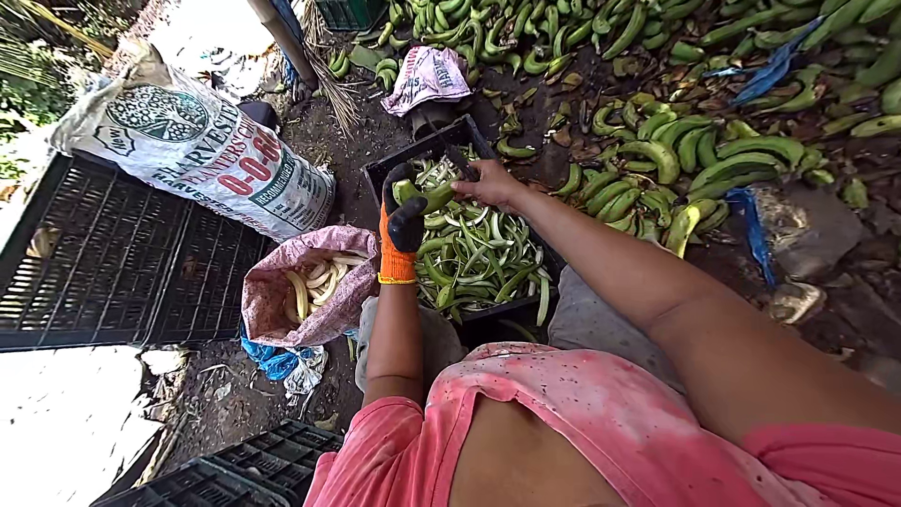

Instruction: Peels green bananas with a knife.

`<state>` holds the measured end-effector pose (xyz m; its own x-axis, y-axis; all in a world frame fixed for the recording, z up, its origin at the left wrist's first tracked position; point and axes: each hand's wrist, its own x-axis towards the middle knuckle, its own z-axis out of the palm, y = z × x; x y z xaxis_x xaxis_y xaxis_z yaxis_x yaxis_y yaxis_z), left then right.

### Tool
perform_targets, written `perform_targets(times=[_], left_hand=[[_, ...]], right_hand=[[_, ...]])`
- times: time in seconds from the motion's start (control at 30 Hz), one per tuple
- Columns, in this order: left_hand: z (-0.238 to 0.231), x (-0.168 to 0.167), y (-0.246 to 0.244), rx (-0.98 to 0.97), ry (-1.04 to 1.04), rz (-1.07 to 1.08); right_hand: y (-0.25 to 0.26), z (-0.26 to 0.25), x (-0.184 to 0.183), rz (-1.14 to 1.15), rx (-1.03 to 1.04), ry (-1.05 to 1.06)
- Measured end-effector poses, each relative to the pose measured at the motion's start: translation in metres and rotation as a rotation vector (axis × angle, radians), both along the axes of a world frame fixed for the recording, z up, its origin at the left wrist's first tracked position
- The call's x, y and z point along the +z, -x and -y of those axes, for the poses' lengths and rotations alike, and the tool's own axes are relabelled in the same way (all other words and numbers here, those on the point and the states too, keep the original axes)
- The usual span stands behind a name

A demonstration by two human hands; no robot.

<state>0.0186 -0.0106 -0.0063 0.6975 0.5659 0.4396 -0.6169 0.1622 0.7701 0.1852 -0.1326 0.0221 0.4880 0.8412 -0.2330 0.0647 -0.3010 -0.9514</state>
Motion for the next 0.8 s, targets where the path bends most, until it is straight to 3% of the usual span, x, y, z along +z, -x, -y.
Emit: perform_targets(times=[0.13, 0.3, 0.37, 0.47, 0.57, 0.67, 0.8], left_hand=[[0.006, -0.009, -0.007, -0.164, -0.014, 0.042], [0.042, -0.009, -0.001, -0.268, 0.322, -0.308], [0.04, -0.018, -0.004, -0.308, 0.372, -0.312], [0.019, -0.014, -0.016, -0.23, 0.448, -0.228], [-0.009, -0.013, -0.008, -0.078, 0.345, -0.115], [-0.017, 0.009, 0.004, -0.092, 0.426, -0.135], [-0.013, 0.009, -0.003, -0.117, 0.45, -0.116]], right_hand=[[-0.009, -0.007, 0.006, 0.13, -0.066, -0.198], [-0.008, -0.006, 0.024, 0.472, 0.095, -0.352], [-0.009, -0.002, 0.022, 0.67, 0.133, -0.341], [-0.013, 0.012, 0.024, 0.76, 0.222, -0.251], [-0.013, 0.033, 0.031, 0.846, 0.438, -0.091], [-0.006, 0.042, 0.028, 0.934, 0.619, 0.039], [-0.002, 0.035, 0.014, 1.042, 0.508, 0.019]])
